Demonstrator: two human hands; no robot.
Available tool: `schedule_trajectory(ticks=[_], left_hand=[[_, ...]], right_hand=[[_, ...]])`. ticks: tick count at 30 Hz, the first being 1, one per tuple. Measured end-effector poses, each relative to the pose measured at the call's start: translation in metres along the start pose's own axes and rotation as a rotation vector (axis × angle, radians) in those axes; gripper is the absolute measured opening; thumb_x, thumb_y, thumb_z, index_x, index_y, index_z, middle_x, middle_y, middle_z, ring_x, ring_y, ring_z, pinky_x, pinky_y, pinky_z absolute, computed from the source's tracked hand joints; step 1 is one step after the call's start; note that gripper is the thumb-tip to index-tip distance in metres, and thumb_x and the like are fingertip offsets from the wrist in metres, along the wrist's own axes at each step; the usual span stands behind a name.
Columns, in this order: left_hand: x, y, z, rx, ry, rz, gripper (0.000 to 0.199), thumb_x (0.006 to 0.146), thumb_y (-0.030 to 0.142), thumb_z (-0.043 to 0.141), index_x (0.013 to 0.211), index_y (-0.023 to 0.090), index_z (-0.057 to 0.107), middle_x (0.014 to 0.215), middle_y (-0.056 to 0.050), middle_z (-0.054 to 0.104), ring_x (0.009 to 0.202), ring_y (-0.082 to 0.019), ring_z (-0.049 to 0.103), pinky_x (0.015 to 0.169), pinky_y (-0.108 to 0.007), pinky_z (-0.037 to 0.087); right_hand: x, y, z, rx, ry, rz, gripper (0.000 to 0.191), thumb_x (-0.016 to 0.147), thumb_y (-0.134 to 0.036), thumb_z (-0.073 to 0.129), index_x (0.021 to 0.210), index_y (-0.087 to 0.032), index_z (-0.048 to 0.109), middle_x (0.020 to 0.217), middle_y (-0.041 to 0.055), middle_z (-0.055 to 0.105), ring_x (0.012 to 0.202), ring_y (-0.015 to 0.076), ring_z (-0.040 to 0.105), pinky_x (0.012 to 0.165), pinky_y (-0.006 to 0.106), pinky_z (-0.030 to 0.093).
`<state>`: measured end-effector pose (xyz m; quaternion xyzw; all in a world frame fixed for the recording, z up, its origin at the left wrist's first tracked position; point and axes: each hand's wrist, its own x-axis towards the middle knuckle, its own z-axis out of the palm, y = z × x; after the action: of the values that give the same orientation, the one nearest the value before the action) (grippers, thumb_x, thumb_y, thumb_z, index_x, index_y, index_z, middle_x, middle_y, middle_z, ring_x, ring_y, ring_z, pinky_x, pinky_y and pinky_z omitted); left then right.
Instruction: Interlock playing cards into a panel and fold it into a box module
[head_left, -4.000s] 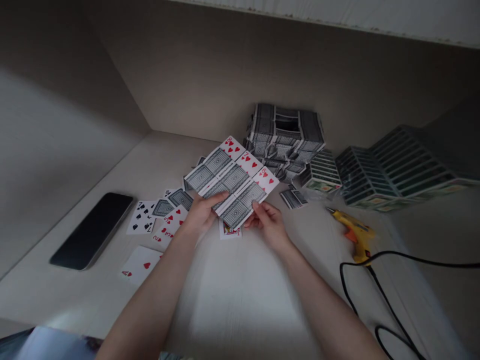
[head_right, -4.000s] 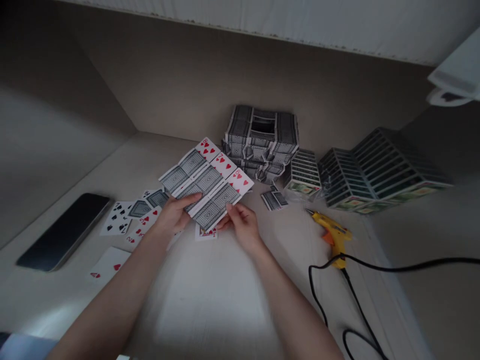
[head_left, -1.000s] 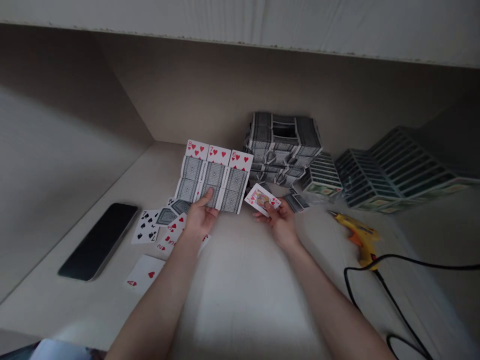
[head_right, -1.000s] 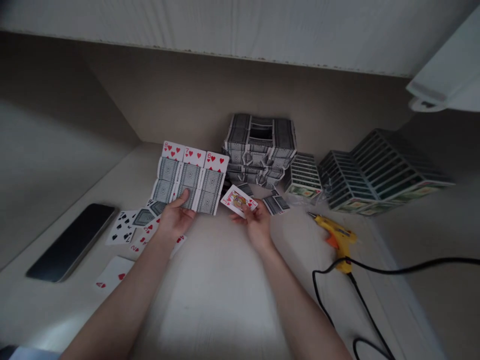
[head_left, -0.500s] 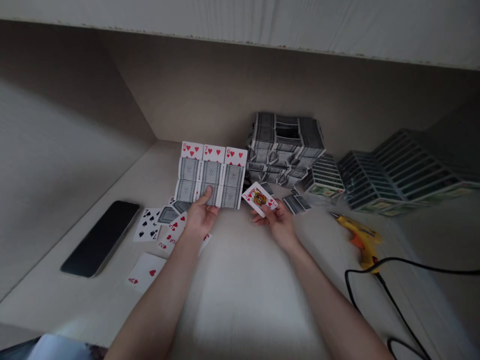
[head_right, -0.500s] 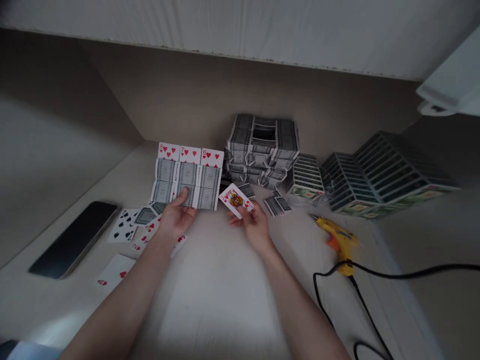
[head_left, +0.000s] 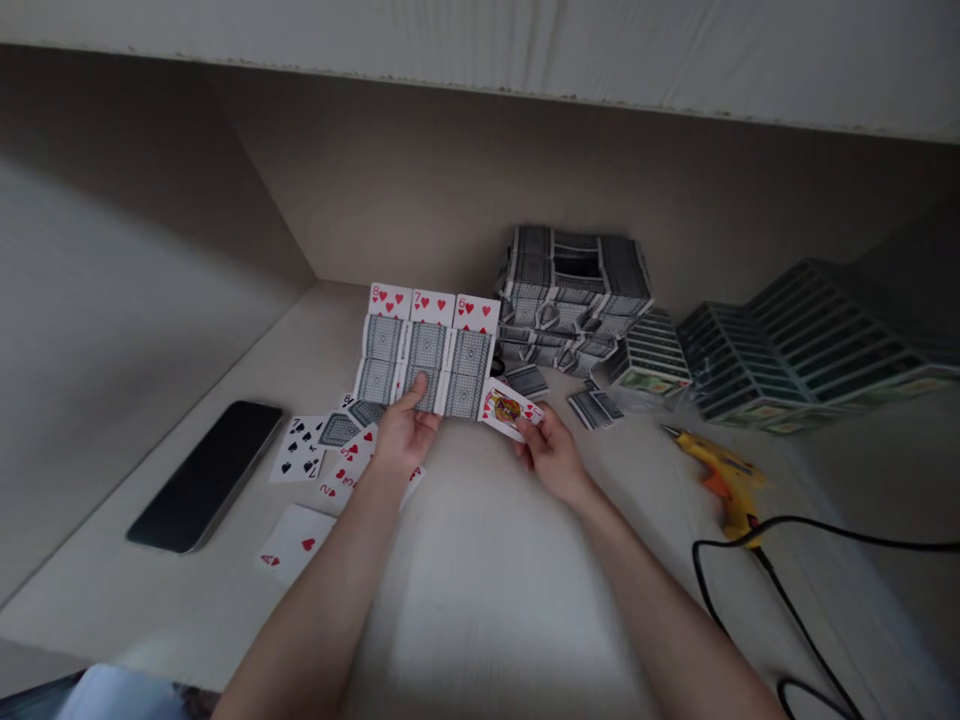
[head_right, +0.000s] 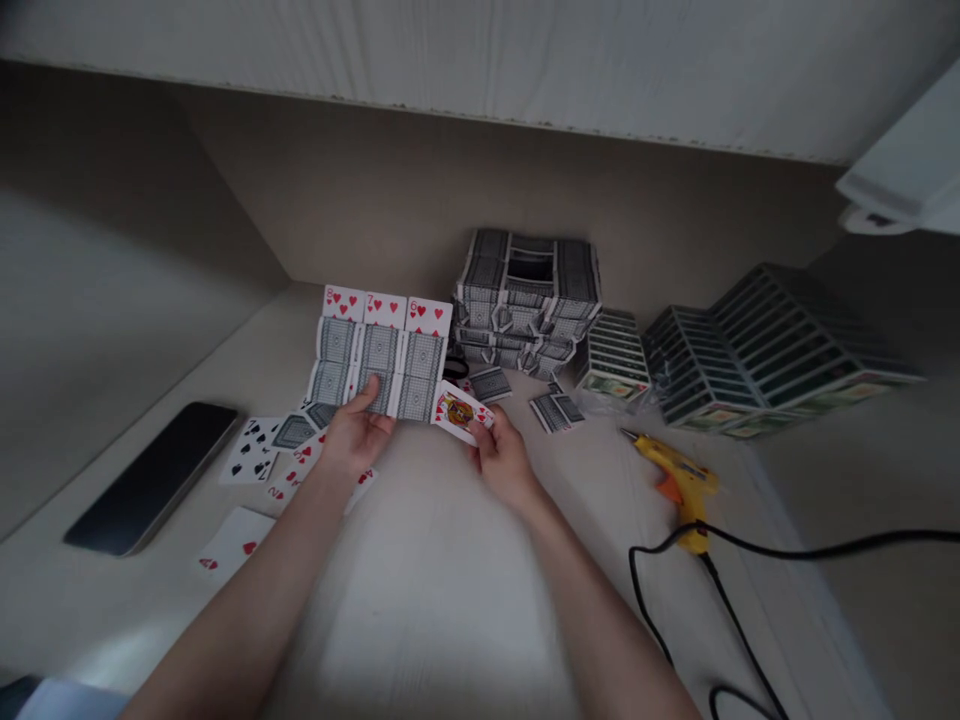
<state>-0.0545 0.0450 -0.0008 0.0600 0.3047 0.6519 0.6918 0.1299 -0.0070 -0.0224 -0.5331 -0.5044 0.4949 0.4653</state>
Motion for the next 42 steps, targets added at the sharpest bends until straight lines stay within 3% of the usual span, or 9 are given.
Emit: schedule_trajectory(ticks=[5,8,13,19,25,32,42], left_hand=[[0.001,0.001,-0.001,0.014,0.011,0.026,0.022,0.077,0.007,0.061,0.097,0.014,0.066,0.092,-0.005,0.072,0.087,-0.015,0.067,0.088,-0.03,0.052],[0.001,0.002,-0.001,0.025,0.01,0.014,0.02,0.077,0.009,0.062,0.096,0.014,0.066,0.091,-0.006,0.072,0.086,-0.015,0.068,0.088,-0.03,0.052],[0.002,0.003,-0.001,0.045,0.052,0.037,0.022,0.074,0.006,0.064,0.095,0.014,0.066,0.089,-0.004,0.072,0.083,-0.013,0.068,0.086,-0.026,0.053],[-0.002,0.001,0.002,0.074,0.002,0.055,0.033,0.074,0.002,0.062,0.103,0.017,0.064,0.094,-0.004,0.072,0.084,-0.015,0.068,0.085,-0.029,0.054],[-0.007,-0.004,0.007,0.021,0.018,0.028,0.038,0.073,0.001,0.062,0.108,0.018,0.063,0.097,-0.005,0.072,0.089,-0.016,0.068,0.089,-0.03,0.052],[-0.015,-0.015,0.008,0.109,-0.027,0.008,0.026,0.072,0.007,0.067,0.096,0.017,0.066,0.091,-0.004,0.072,0.093,-0.018,0.066,0.089,-0.03,0.052],[-0.019,-0.021,0.012,0.102,-0.013,-0.042,0.033,0.071,0.007,0.068,0.102,0.017,0.065,0.098,-0.006,0.071,0.097,-0.019,0.065,0.092,-0.034,0.05]], right_hand=[[0.003,0.002,-0.004,-0.048,-0.012,-0.023,0.02,0.082,-0.04,0.049,0.087,-0.022,0.046,0.075,-0.0013,0.058,0.061,0.0123,0.052,0.05,0.022,0.041],[0.004,0.004,-0.006,-0.085,-0.029,-0.034,0.017,0.081,-0.038,0.048,0.087,-0.022,0.045,0.078,0.0001,0.059,0.07,0.0145,0.054,0.058,0.024,0.044],[0.004,0.007,-0.01,-0.105,-0.067,-0.031,0.014,0.081,-0.036,0.047,0.08,-0.023,0.041,0.071,-0.002,0.054,0.064,0.0136,0.05,0.054,0.023,0.041],[0.003,0.008,-0.013,-0.158,-0.047,-0.031,0.016,0.079,-0.035,0.051,0.075,-0.023,0.042,0.063,-0.0042,0.049,0.057,0.0118,0.045,0.047,0.02,0.034],[0.0,-0.005,-0.005,0.062,-0.033,0.049,0.019,0.077,-0.039,0.054,0.075,-0.024,0.041,0.07,-0.0032,0.056,0.064,0.0137,0.052,0.05,0.021,0.041],[0.002,0.001,-0.006,0.117,-0.072,0.06,0.019,0.076,-0.037,0.057,0.079,-0.023,0.044,0.074,-0.0035,0.057,0.066,0.0131,0.055,0.055,0.023,0.046],[-0.001,-0.004,-0.004,0.129,-0.086,0.062,0.018,0.076,-0.037,0.057,0.08,-0.023,0.047,0.073,-0.0034,0.057,0.068,0.0136,0.056,0.056,0.024,0.048]])
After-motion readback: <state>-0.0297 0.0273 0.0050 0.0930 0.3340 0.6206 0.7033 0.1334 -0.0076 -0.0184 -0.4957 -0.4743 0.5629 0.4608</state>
